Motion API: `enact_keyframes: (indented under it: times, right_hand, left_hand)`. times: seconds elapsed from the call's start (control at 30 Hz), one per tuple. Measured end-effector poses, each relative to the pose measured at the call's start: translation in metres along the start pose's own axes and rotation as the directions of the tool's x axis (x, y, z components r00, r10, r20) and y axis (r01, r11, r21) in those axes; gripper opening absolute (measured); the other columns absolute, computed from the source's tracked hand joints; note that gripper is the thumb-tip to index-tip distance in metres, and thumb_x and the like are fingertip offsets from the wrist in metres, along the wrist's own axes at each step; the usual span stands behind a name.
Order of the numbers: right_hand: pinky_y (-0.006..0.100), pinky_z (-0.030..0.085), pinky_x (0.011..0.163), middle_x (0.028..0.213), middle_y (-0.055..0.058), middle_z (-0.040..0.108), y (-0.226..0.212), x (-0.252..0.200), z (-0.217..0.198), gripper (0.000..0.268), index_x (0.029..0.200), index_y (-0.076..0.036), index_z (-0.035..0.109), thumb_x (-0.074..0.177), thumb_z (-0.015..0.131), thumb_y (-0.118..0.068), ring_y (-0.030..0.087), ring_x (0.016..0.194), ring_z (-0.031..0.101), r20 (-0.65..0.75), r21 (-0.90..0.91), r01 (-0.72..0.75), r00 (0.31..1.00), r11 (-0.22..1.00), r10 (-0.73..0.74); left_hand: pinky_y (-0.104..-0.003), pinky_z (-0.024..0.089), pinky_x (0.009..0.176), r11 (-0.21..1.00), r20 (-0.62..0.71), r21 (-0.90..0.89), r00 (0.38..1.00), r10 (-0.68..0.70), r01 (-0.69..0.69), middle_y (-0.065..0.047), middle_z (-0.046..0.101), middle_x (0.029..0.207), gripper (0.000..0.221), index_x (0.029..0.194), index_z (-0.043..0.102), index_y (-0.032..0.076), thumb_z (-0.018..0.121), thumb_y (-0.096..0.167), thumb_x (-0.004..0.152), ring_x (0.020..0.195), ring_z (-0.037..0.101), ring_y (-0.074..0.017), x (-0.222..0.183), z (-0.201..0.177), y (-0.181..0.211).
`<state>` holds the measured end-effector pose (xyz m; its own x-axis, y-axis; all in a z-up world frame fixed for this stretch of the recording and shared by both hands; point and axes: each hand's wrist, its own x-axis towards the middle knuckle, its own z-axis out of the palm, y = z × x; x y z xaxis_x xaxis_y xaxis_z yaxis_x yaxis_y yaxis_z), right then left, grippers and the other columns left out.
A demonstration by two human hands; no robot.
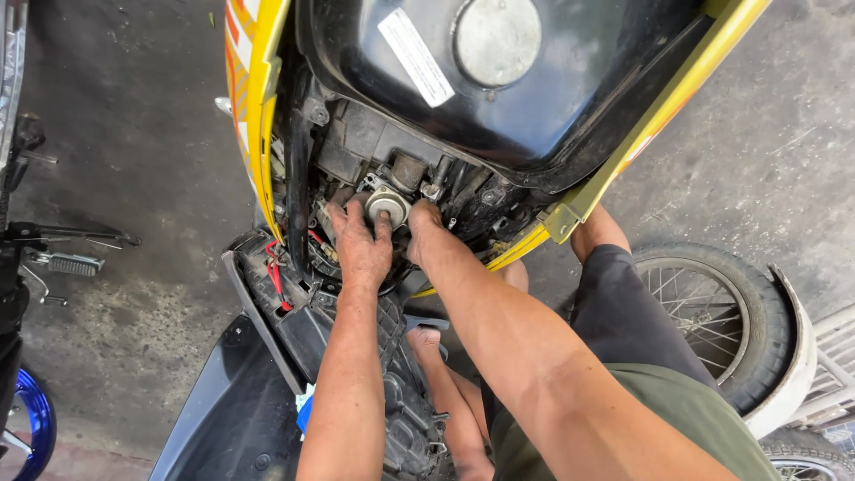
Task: Adjusting the throttle cable tension and connection on a motorcycle carburetor by hand.
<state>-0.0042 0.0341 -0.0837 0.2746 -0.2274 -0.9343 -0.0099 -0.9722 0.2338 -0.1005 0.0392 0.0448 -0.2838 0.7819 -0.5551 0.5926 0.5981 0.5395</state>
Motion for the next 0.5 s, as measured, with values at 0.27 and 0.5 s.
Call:
enact_keyframes:
  times: [0.27,0.5]
  right_hand:
    - [0.038,0.047,0.114,0.142,0.011,0.064,-0.021,-0.069,0.004,0.054,0.14,-0.004,0.061,0.104,0.028,-0.027,0.023,0.135,0.057,-0.153,-0.08,-0.017,0.988,0.997,0.005]
    - [0.026,0.046,0.112,0.143,-0.01,0.063,-0.02,-0.091,-0.006,0.057,0.145,-0.021,0.058,0.099,0.033,-0.046,0.011,0.137,0.055,-0.055,-0.188,-0.05,0.998,0.981,0.04]
  left_hand:
    - [-0.059,0.043,0.104,0.99,0.0,0.092,0.994,0.112,-0.112,-0.019,0.048,0.14,0.041,0.131,0.052,0.015,0.061,0.022,0.092,0.123,0.051,-0.0486,0.003,0.006,-0.012]
    - [-0.059,0.045,0.102,0.963,-0.035,0.136,0.971,0.238,-0.232,-0.019,0.045,0.143,0.041,0.131,0.05,0.013,0.054,0.028,0.093,0.12,0.052,-0.0469,0.009,0.019,-0.034]
